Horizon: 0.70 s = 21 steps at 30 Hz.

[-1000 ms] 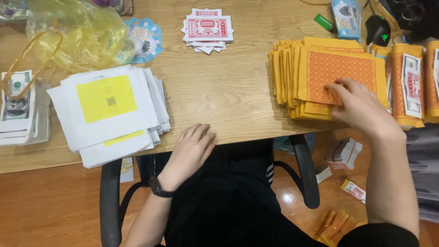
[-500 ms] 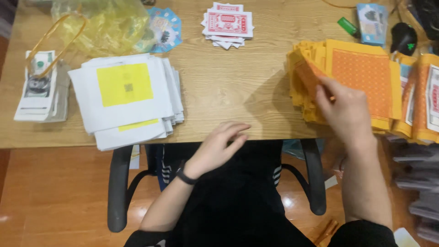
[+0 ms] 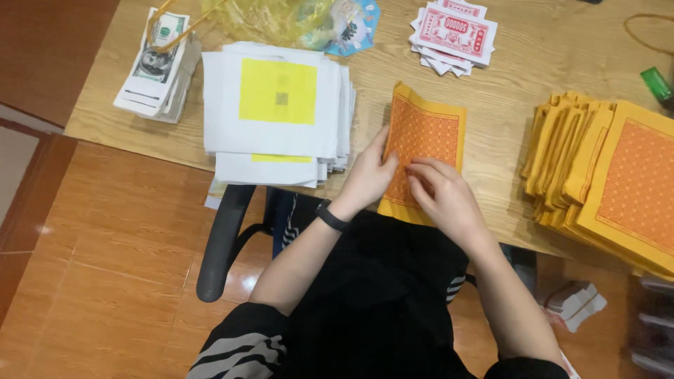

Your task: The person repeatedly picks up stacks of yellow patterned paper, folds them in half, and places them on a growing pile. They also briefly handle a stack of white paper and a bundle of US dollar bills before returning to folding the yellow paper.

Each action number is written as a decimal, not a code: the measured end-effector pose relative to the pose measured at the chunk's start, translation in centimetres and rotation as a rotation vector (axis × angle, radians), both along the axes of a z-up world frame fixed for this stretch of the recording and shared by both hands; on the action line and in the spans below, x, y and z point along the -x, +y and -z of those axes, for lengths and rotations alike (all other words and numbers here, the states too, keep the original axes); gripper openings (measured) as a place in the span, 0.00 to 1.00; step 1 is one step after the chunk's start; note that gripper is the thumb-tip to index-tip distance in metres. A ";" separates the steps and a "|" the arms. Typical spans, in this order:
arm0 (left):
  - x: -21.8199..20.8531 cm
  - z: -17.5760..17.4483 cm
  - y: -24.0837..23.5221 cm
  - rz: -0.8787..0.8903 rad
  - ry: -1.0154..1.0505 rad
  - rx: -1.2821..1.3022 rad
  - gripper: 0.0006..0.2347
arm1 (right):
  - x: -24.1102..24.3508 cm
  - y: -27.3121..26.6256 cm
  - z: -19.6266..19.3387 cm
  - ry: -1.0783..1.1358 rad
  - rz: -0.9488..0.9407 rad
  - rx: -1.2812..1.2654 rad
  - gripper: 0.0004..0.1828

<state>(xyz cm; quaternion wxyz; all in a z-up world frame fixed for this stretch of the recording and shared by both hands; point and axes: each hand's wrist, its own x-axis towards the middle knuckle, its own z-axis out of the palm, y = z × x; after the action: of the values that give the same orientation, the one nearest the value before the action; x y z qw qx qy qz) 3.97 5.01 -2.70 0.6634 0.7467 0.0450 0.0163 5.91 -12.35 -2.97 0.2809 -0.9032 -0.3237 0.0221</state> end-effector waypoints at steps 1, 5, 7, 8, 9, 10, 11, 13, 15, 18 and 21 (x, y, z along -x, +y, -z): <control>0.0 0.7 0.0 0.007 0.005 0.005 0.25 | 0.1 -0.2 -0.5 0.005 0.007 0.005 0.14; 0.1 1.6 -0.4 -0.008 -0.182 0.126 0.21 | -0.7 -2.4 -0.6 0.139 0.214 -0.286 0.24; 0.3 1.3 -1.0 0.037 -0.250 0.202 0.20 | -1.6 -4.8 0.9 0.238 0.345 -0.502 0.33; 0.3 1.3 -1.3 0.053 -0.291 0.280 0.20 | -2.1 -6.3 2.0 0.391 0.320 -0.704 0.32; 0.1 1.3 -1.7 0.071 -0.332 0.359 0.20 | -2.5 -7.9 3.0 0.532 0.289 -0.913 0.31; -0.7 1.9 -2.7 0.109 -0.326 0.376 0.20 | -1.4 -7.9 0.9 0.512 0.327 -0.914 0.31; -1.6 2.4 -3.6 0.146 -0.305 0.460 0.21 | -0.5 -7.7 -1.2 0.416 0.416 -0.982 0.29; -3.6 1.7 -6.6 0.210 -0.275 0.554 0.22 | -0.2 -9.3 -4.1 0.298 0.529 -1.048 0.26; -5.5 -0.6 -10.5 0.257 -0.373 0.457 0.22 | -0.8 -13.1 -5.9 -0.017 0.612 -0.814 0.23; -8.4 -3.3 -16.4 0.393 -0.199 0.345 0.19 | -0.9 -18.1 -9.9 0.033 0.788 -0.765 0.16; -10.6 -6.0 -20.7 0.489 -0.130 0.122 0.21 | -0.8 -24.2 -9.9 0.115 0.913 -0.900 0.11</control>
<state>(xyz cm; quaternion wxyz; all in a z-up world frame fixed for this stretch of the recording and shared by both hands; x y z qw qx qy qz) 14.55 -15.72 3.31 0.6928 0.6916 -0.1784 -0.0993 6.67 -36.53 6.96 0.6304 -0.7414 0.1313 -0.1890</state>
